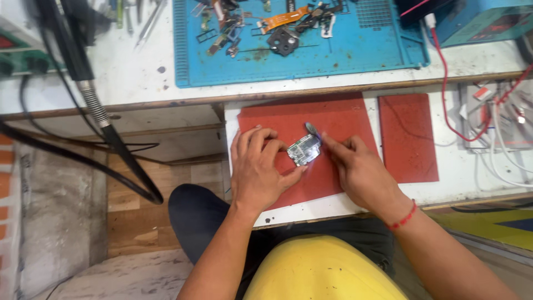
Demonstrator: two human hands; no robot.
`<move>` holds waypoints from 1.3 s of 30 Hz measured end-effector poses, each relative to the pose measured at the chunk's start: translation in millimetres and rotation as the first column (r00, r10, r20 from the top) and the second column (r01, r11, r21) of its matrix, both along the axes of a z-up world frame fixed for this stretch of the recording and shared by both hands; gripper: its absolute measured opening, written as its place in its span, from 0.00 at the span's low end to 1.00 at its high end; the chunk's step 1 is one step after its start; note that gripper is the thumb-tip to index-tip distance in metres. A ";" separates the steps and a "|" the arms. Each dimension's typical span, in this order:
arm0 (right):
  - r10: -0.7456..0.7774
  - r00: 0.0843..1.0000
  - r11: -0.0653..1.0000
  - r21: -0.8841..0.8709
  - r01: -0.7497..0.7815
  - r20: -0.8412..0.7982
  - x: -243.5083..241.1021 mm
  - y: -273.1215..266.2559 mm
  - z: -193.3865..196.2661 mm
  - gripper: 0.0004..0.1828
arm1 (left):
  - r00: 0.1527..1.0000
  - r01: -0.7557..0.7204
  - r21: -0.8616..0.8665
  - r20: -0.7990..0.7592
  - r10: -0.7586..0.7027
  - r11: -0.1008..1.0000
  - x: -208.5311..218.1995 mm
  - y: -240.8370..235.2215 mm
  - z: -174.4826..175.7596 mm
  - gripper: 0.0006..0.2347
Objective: The person uses a hot air gun to heat a small circuit board placed on a red mat. They then use a toothbrush to scrub the surface of the board, likely to clean off flux or debris. The person handles the board with their hands throughout the process.
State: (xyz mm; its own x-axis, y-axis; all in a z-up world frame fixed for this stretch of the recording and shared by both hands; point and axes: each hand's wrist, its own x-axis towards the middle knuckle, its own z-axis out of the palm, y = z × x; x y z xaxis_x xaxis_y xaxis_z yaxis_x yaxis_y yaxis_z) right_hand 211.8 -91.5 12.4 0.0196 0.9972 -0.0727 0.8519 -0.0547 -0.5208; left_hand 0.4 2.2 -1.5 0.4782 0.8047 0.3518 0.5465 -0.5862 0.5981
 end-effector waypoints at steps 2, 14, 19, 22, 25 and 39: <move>0.010 1.000 0.999 -0.052 -0.010 -0.005 -4.5 -1.0 1.8 0.33 | 1.000 0.001 -0.001 -0.012 -0.001 1.000 -2.8 0.5 0.0 0.19; -0.050 0.997 0.998 0.038 0.048 0.053 -15.8 -4.8 23.8 0.29 | 1.000 -0.007 -0.025 -0.016 0.007 1.000 0.1 -4.6 -3.1 0.19; -0.001 0.998 1.000 -0.014 0.002 0.068 -27.8 -3.7 23.1 0.37 | 0.999 -0.029 0.033 -0.028 0.030 0.999 1.2 0.1 3.5 0.19; -0.001 0.998 1.000 0.021 -0.001 0.062 -25.9 -4.9 11.1 0.36 | 0.999 -0.031 0.017 -0.040 0.031 0.999 0.9 -6.0 -0.1 0.20; 0.057 0.996 0.993 -0.112 -0.049 0.073 -18.2 0.6 3.8 0.35 | 0.995 -0.043 -0.013 -0.087 0.042 0.999 0.7 -8.2 0.2 0.18; 0.054 0.995 0.999 -0.004 -0.054 0.080 -30.9 13.0 30.8 0.36 | 0.991 -0.112 0.008 -0.067 0.113 0.994 3.0 -13.3 1.3 0.24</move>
